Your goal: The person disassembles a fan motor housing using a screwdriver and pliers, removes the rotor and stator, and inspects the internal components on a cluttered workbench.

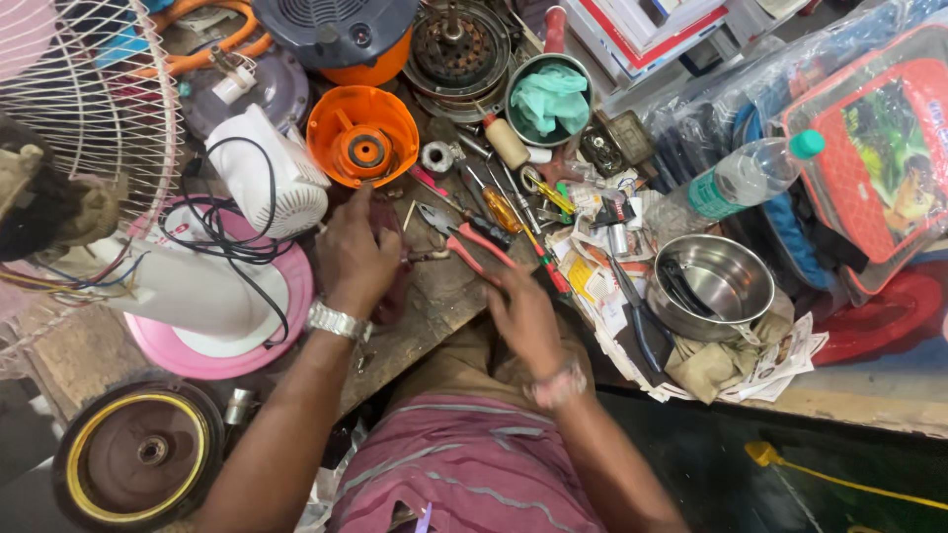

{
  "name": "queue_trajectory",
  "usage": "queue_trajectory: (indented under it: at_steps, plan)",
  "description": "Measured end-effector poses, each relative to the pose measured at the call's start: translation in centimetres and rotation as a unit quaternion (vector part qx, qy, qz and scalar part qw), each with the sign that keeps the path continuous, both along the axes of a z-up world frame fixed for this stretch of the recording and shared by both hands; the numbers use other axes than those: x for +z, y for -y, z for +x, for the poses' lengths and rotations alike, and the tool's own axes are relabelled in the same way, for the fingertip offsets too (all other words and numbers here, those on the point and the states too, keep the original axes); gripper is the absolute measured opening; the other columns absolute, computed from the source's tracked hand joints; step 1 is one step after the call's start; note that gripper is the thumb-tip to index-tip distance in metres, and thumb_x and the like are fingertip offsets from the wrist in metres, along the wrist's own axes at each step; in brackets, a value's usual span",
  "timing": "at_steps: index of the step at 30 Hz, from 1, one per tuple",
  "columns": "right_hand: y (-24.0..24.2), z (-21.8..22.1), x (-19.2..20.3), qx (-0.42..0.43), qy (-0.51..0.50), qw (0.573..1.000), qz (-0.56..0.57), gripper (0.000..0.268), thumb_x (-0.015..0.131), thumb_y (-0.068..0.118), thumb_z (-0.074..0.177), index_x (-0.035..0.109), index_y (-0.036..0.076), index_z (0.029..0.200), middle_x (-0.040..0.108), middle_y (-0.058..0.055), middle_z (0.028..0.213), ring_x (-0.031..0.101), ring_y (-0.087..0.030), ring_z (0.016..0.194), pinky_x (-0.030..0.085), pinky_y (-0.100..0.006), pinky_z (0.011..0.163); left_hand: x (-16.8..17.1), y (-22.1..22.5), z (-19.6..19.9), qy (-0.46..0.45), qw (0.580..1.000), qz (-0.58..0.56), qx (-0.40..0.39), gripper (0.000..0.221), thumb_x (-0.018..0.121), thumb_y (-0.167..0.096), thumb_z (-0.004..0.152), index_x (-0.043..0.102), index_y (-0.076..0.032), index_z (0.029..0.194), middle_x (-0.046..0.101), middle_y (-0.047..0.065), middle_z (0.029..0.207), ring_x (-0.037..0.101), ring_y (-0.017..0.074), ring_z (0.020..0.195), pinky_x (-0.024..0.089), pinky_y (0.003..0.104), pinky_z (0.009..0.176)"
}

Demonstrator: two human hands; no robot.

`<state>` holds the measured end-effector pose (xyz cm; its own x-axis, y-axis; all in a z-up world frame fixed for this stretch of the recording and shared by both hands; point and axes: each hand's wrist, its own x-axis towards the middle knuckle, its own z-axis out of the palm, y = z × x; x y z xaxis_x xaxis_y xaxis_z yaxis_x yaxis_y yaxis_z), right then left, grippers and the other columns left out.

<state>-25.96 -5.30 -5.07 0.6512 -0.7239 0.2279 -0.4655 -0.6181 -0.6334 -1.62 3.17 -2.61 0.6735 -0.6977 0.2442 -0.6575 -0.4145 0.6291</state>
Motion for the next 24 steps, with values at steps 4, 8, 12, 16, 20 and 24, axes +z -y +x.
queue_trajectory:
  at_steps: [4, 8, 12, 16, 20, 24]
  plan:
    - [5.1, 6.5, -1.2, 0.012, 0.06, 0.997, 0.037, 0.035, 0.073, 0.014, 0.09, 0.068, 0.006, 0.124, 0.069, -0.018, 0.11, 0.069, -0.036, 0.103, 0.054, -0.041, 0.088, -0.2, -0.8, -2.6, 0.041, 0.999, -0.031, 0.002, 0.065, 0.069, -0.018, 0.082, 0.052, -0.009, 0.144, 0.061, 0.02, 0.131, 0.057, 0.0399, 0.122, 0.043, 0.059, 0.1]
    - [9.1, 13.1, -2.6, 0.004, 0.091, 0.993, -0.068, 0.061, 0.079, 0.012, 0.082, 0.056, 0.004, 0.137, 0.062, -0.019, 0.132, 0.061, -0.039, 0.12, 0.051, -0.044, 0.099, -0.2, -0.4, -3.5, 0.035, 0.999, -0.024, 0.014, 0.072, 0.071, -0.018, 0.08, 0.048, -0.01, 0.147, 0.057, 0.021, 0.136, 0.054, 0.041, 0.126, 0.038, 0.062, 0.101]
    - [11.2, 16.4, -3.1, 0.034, 0.009, 0.992, -0.123, 0.075, 0.083, 0.015, 0.073, 0.051, 0.003, 0.139, 0.057, -0.023, 0.136, 0.055, -0.043, 0.119, 0.048, -0.047, 0.095, 0.2, 0.2, -2.4, 0.014, 0.998, -0.063, 0.01, 0.076, 0.069, -0.017, 0.081, 0.042, -0.008, 0.152, 0.055, 0.022, 0.14, 0.053, 0.0404, 0.129, 0.042, 0.058, 0.107]
    - [12.2, 17.6, -3.6, 0.023, -0.087, 0.991, -0.094, 0.062, 0.084, 0.027, 0.083, 0.057, 0.01, 0.136, 0.063, -0.017, 0.125, 0.059, -0.039, 0.116, 0.05, -0.049, 0.095, -0.1, 0.7, -2.5, 0.021, 0.999, -0.031, 0.021, 0.081, 0.072, -0.017, 0.077, 0.041, -0.005, 0.151, 0.057, 0.021, 0.137, 0.054, 0.0401, 0.126, 0.04, 0.063, 0.101]
    - [12.8, 16.9, -3.7, 0.036, -0.003, 0.989, -0.141, 0.06, 0.083, 0.016, 0.075, 0.062, 0.011, 0.132, 0.068, -0.013, 0.117, 0.063, -0.038, 0.11, 0.051, -0.047, 0.098, -0.3, 1.5, -3.4, 0.037, 0.999, -0.036, 0.001, 0.082, 0.071, -0.015, 0.077, 0.039, -0.003, 0.152, 0.064, 0.022, 0.126, 0.061, 0.04, 0.115, 0.045, 0.058, 0.094]
    - [12.2, 13.5, -2.9, -0.032, 0.148, 0.988, -0.04, 0.06, 0.087, 0.015, 0.074, 0.061, 0.005, 0.127, 0.066, -0.016, 0.116, 0.065, -0.032, 0.105, 0.052, -0.042, 0.093, -0.8, 2.5, -2.2, 0.049, 0.994, -0.095, -0.029, 0.082, 0.07, -0.013, 0.087, 0.031, 0.001, 0.158, 0.068, 0.024, 0.116, 0.065, 0.0406, 0.101, 0.05, 0.052, 0.087]
